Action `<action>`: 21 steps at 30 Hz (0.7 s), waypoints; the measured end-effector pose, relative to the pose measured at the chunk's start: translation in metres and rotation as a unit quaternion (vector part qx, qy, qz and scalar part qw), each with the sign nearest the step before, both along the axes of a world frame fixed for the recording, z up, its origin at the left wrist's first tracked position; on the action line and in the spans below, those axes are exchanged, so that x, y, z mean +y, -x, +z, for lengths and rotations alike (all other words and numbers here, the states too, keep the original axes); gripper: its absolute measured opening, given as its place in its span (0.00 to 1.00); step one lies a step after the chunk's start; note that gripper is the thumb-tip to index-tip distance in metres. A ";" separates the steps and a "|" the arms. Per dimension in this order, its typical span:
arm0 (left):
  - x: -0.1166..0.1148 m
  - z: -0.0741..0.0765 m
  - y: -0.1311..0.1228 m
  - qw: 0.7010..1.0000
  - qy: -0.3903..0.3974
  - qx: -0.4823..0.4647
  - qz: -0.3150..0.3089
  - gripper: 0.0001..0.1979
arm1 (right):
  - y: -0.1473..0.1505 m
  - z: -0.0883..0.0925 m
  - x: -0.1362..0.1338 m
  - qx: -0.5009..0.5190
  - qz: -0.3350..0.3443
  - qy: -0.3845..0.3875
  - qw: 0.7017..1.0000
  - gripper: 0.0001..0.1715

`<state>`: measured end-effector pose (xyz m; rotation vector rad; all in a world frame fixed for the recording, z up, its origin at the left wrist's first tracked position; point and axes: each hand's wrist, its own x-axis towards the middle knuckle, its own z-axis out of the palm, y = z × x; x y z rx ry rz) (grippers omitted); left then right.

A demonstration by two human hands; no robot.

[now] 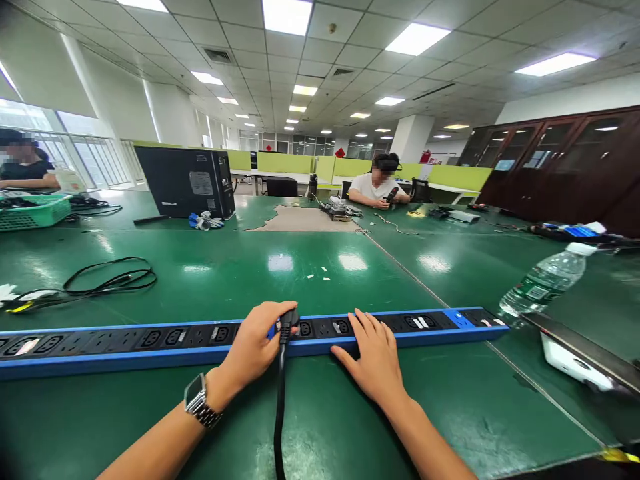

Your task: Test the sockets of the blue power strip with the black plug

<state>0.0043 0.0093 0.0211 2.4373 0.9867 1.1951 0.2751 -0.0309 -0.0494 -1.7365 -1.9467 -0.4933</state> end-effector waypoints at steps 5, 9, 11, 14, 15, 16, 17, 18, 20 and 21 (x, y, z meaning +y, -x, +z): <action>0.002 -0.001 -0.060 0.989 0.104 0.097 0.038 0.16 | 0.011 0.002 -0.001 0.016 0.002 -0.011 1.000 0.36; 0.000 0.000 -0.074 0.982 0.116 0.132 0.069 0.14 | 0.011 0.001 -0.001 0.027 0.001 -0.012 1.000 0.35; -0.001 0.002 -0.073 0.979 0.109 0.153 0.079 0.12 | 0.010 0.001 -0.002 0.036 0.001 -0.016 0.999 0.35; -0.002 0.005 -0.069 0.975 0.094 0.185 0.080 0.11 | 0.013 0.005 -0.002 0.059 0.007 -0.019 0.998 0.35; -0.003 0.005 -0.067 0.975 0.086 0.191 0.075 0.12 | 0.016 0.008 -0.001 0.069 0.017 -0.018 0.997 0.35; -0.003 0.005 -0.064 0.976 0.074 0.194 0.067 0.13 | 0.019 0.011 0.000 0.080 0.033 -0.016 0.996 0.34; -0.004 0.005 -0.062 0.977 0.061 0.195 0.057 0.15 | 0.023 0.015 0.002 0.092 0.056 -0.014 0.994 0.33; -0.004 0.006 -0.060 0.978 0.049 0.197 0.048 0.17 | 0.027 0.019 0.005 0.104 0.087 -0.012 0.991 0.32; -0.005 0.007 -0.058 0.975 0.036 0.216 0.031 0.19 | 0.034 0.026 0.010 0.123 0.153 -0.016 0.980 0.31; -0.005 0.009 -0.059 0.972 0.036 0.230 0.025 0.19 | 0.038 0.028 0.013 0.131 0.178 -0.023 0.975 0.30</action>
